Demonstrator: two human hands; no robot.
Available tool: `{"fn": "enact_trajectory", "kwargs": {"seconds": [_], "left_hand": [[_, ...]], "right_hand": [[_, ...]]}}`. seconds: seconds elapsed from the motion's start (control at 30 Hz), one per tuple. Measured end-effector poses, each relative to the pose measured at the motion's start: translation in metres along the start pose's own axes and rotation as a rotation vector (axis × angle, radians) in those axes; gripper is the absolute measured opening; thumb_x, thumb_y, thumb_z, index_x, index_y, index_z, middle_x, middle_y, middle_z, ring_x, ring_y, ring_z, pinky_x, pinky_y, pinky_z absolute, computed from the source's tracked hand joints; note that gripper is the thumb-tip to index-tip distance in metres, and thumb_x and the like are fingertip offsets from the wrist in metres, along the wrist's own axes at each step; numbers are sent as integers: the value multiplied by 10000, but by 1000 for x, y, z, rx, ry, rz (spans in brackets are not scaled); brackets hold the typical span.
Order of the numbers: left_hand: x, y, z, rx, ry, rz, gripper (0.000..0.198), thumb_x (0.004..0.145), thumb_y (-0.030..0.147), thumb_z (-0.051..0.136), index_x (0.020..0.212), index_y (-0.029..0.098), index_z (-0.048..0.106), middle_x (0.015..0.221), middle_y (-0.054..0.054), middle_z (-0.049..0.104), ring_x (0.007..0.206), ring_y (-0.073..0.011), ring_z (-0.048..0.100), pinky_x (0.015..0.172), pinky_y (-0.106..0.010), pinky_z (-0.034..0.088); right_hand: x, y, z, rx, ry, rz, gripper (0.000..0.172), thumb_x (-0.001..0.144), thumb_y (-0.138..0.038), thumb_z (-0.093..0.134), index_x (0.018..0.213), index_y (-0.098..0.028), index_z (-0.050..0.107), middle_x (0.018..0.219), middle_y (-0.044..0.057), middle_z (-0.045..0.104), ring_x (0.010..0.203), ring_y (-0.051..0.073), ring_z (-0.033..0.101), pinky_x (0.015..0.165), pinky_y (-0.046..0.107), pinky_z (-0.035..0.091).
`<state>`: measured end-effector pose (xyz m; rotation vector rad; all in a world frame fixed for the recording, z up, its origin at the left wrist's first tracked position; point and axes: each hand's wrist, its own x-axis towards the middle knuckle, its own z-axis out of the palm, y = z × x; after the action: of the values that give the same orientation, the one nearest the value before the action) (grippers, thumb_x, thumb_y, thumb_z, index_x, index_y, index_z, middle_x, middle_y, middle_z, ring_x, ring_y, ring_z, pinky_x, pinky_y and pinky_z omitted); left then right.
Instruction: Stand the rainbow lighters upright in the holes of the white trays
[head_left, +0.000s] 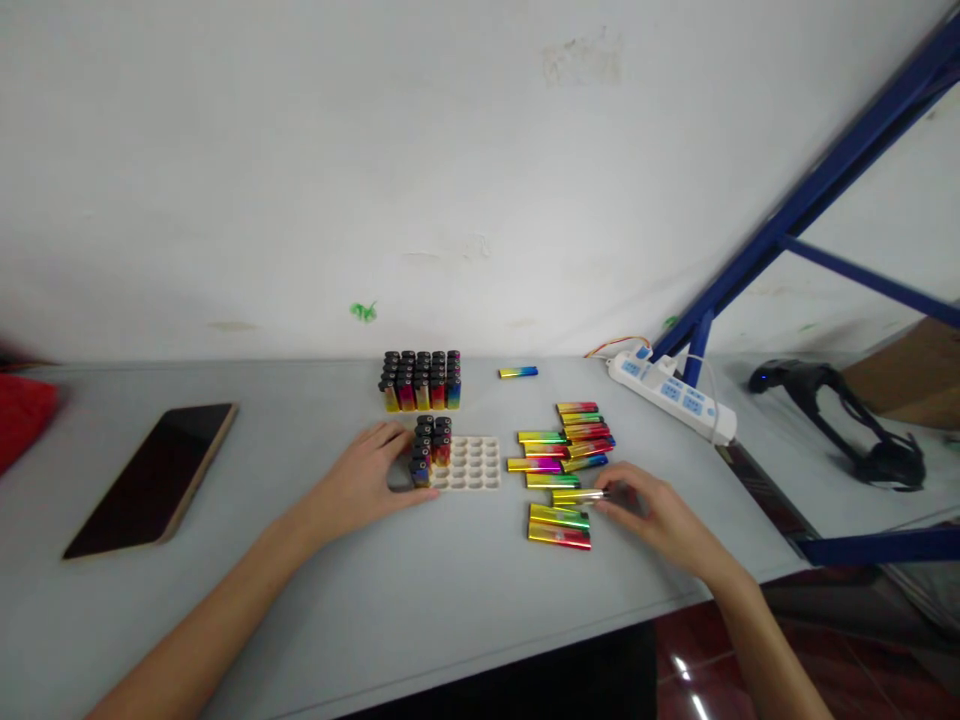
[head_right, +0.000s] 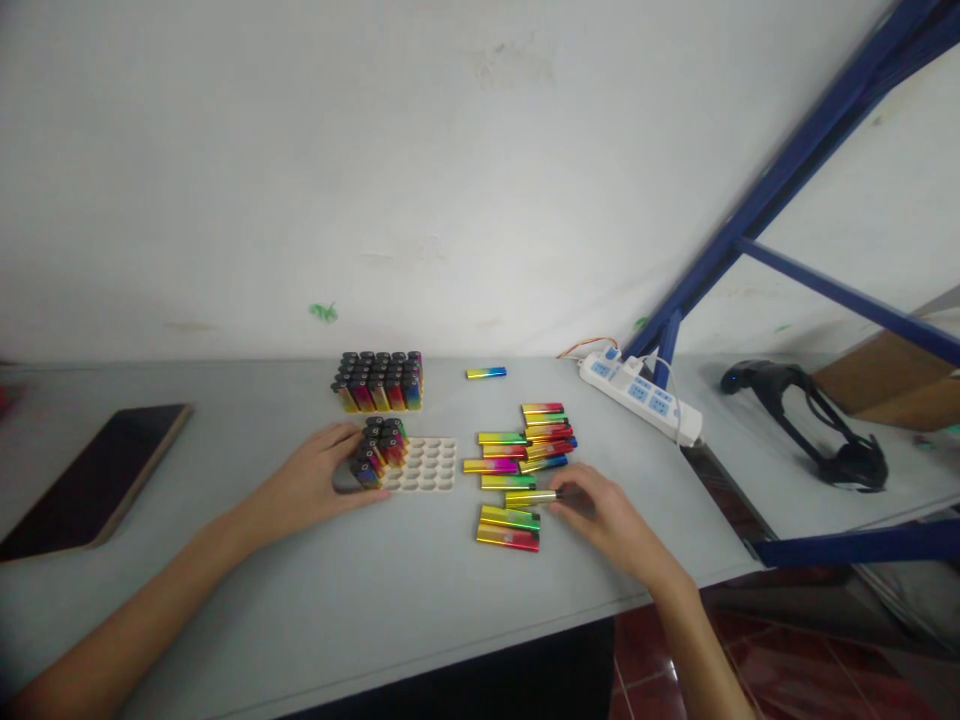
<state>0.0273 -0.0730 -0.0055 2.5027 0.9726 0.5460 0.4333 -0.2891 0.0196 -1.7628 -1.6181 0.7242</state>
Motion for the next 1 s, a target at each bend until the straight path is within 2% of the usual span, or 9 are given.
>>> {"fn": "enact_trajectory", "kwargs": {"seconds": [0.13, 0.23, 0.4, 0.5, 0.57, 0.67, 0.77, 0.87, 1.0], "left_hand": [[-2, 0, 0, 2, 17, 11, 673, 823, 806, 839, 1137, 212, 812, 1254, -163, 802, 1202, -415, 751, 1128, -599, 618], [-3, 1, 0, 0, 16, 17, 631, 829, 751, 874, 1172, 225, 811, 1289, -160, 802, 1235, -415, 748, 1144, -597, 610], [-3, 2, -1, -15, 23, 12, 662, 810, 751, 896, 1180, 208, 812, 1301, -175, 801, 1234, -423, 751, 1143, -596, 611], [-3, 3, -1, 13, 8, 16, 652, 812, 736, 910, 1174, 205, 802, 1295, -169, 800, 1226, -413, 753, 1132, -569, 617], [-3, 4, -1, 39, 3, 23, 636, 811, 712, 927, 1176, 208, 791, 1275, -160, 800, 1211, -404, 753, 1121, -557, 620], [-4, 6, 0, 60, 12, 32, 596, 824, 657, 936, 1191, 216, 777, 1250, -146, 797, 1197, -393, 747, 1127, -557, 611], [-4, 7, 0, 62, 40, 14, 562, 836, 617, 931, 1195, 216, 769, 1253, -147, 790, 1213, -400, 735, 1150, -574, 593], [-5, 8, 0, 59, 51, -7, 558, 845, 630, 919, 1184, 216, 763, 1250, -146, 783, 1217, -404, 728, 1149, -581, 589], [-4, 7, -1, 54, 40, -8, 564, 841, 653, 915, 1179, 228, 764, 1246, -138, 784, 1216, -397, 732, 1152, -571, 594]], "right_hand": [[6, -4, 6, 270, 95, 75, 511, 887, -732, 865, 1030, -248, 783, 1077, 97, 819, 1029, 293, 774, 920, 408, 652], [21, -15, 16, 444, 132, 81, 549, 829, -763, 905, 1023, -263, 786, 1046, 93, 813, 983, 297, 771, 882, 433, 652], [65, -57, 47, 695, 156, 65, 563, 859, -785, 842, 1094, -283, 747, 1022, 95, 797, 953, 296, 761, 851, 446, 640], [90, -96, 65, 875, 72, 32, 568, 851, -785, 839, 1079, -298, 656, 1057, 75, 792, 977, 275, 759, 885, 427, 633], [102, -119, 76, 955, -55, 20, 563, 883, -772, 827, 1090, -308, 585, 972, 33, 775, 843, 230, 734, 830, 390, 620], [116, -141, 91, 954, -202, -11, 554, 955, -798, 736, 1142, -325, 519, 670, -95, 580, 522, 154, 489, 583, 293, 493], [128, -143, 107, 837, -180, -52, 596, 952, -857, 689, 1132, -307, 548, 594, -142, 360, 478, 128, 276, 474, 247, 282], [132, -134, 122, 638, -13, -69, 631, 972, -878, 619, 865, -258, 577, 612, -94, 355, 540, 125, 305, 501, 263, 244], [129, -124, 134, 463, 174, -26, 684, 965, -799, 628, 612, -272, 373, 590, -65, 311, 574, 118, 297, 536, 284, 231]]}}
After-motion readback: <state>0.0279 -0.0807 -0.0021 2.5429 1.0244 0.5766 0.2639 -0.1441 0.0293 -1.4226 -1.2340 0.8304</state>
